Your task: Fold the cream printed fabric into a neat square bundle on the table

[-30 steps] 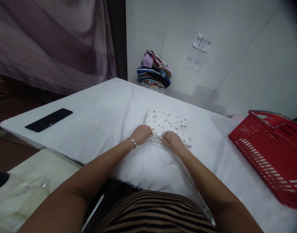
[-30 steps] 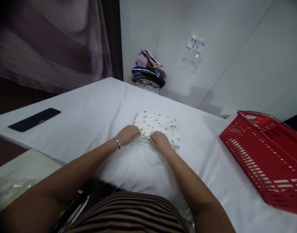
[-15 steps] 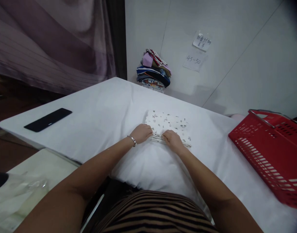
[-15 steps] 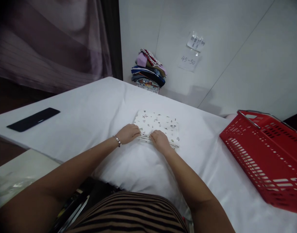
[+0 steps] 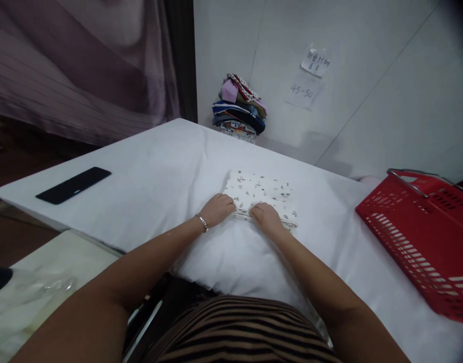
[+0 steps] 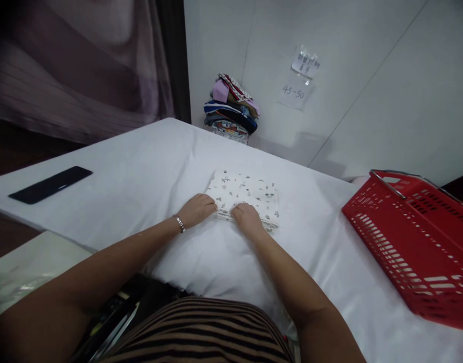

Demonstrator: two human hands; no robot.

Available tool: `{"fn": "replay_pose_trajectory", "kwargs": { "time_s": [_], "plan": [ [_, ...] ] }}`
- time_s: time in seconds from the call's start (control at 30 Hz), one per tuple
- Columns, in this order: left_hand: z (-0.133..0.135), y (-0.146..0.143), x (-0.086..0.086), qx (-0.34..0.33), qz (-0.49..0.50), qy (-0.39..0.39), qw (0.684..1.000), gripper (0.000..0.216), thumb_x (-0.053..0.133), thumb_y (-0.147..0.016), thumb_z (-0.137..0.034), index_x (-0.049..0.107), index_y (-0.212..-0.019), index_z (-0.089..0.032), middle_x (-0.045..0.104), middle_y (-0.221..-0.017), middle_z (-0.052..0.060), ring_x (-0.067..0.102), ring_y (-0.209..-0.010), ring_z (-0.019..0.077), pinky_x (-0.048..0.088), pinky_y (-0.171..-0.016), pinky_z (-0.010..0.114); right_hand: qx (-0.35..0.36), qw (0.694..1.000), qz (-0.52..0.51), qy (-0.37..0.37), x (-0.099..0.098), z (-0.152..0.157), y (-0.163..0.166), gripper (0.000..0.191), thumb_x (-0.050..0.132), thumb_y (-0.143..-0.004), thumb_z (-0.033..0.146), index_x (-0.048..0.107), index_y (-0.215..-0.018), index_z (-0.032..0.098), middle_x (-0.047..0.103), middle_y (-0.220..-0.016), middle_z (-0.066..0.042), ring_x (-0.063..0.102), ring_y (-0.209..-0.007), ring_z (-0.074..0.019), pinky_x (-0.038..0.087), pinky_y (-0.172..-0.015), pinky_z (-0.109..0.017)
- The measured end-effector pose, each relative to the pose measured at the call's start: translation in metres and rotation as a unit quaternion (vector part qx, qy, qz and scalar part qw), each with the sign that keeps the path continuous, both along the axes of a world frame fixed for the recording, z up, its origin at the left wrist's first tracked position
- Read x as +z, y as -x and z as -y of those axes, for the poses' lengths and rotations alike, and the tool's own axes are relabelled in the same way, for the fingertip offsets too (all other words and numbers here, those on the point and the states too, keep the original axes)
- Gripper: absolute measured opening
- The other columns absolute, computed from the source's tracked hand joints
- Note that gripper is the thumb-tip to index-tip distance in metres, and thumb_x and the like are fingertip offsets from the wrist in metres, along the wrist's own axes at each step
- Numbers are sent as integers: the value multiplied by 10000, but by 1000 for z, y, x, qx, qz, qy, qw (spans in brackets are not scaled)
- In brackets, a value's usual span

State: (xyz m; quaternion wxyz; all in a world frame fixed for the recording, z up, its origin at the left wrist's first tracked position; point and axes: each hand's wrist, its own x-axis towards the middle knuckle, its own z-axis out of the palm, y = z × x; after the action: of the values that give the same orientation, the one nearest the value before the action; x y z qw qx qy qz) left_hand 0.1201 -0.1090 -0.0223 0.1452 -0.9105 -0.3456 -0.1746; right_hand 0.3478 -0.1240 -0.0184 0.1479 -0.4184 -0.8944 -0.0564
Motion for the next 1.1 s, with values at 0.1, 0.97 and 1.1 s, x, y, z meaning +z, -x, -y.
{"fn": "replay_pose_trajectory", "kwargs": {
  "time_s": [0.1, 0.97, 1.1],
  "plan": [
    [1, 0, 2, 4, 12, 21, 1000, 160, 462, -860, -173, 621, -843, -185, 607, -835, 46, 520, -834, 159, 377, -739, 303, 5, 1000, -3, 5, 3, 2, 0, 267, 385, -927, 258, 636, -922, 166, 605, -903, -75, 491, -847, -179, 358, -753, -288],
    [3, 8, 11, 4, 37, 136, 990, 231, 492, -829, -236, 567, -1044, -194, 598, -1032, 68, 511, -966, 194, 379, -805, 331, 12, 999, -10, 39, 2, 5, -4, 256, 461, -877, 231, 578, -1093, 158, 585, -1030, -111, 492, -915, -216, 392, -818, -336],
    [0, 7, 13, 9, 37, 148, 988, 199, 461, -848, -247, 592, -989, -195, 611, -986, 57, 521, -942, 188, 380, -788, 324, 13, 999, -23, 47, 4, 4, -3, 244, 455, -879, 206, 579, -1082, 153, 594, -1008, -101, 496, -923, -205, 401, -827, -317]
  ]
}}
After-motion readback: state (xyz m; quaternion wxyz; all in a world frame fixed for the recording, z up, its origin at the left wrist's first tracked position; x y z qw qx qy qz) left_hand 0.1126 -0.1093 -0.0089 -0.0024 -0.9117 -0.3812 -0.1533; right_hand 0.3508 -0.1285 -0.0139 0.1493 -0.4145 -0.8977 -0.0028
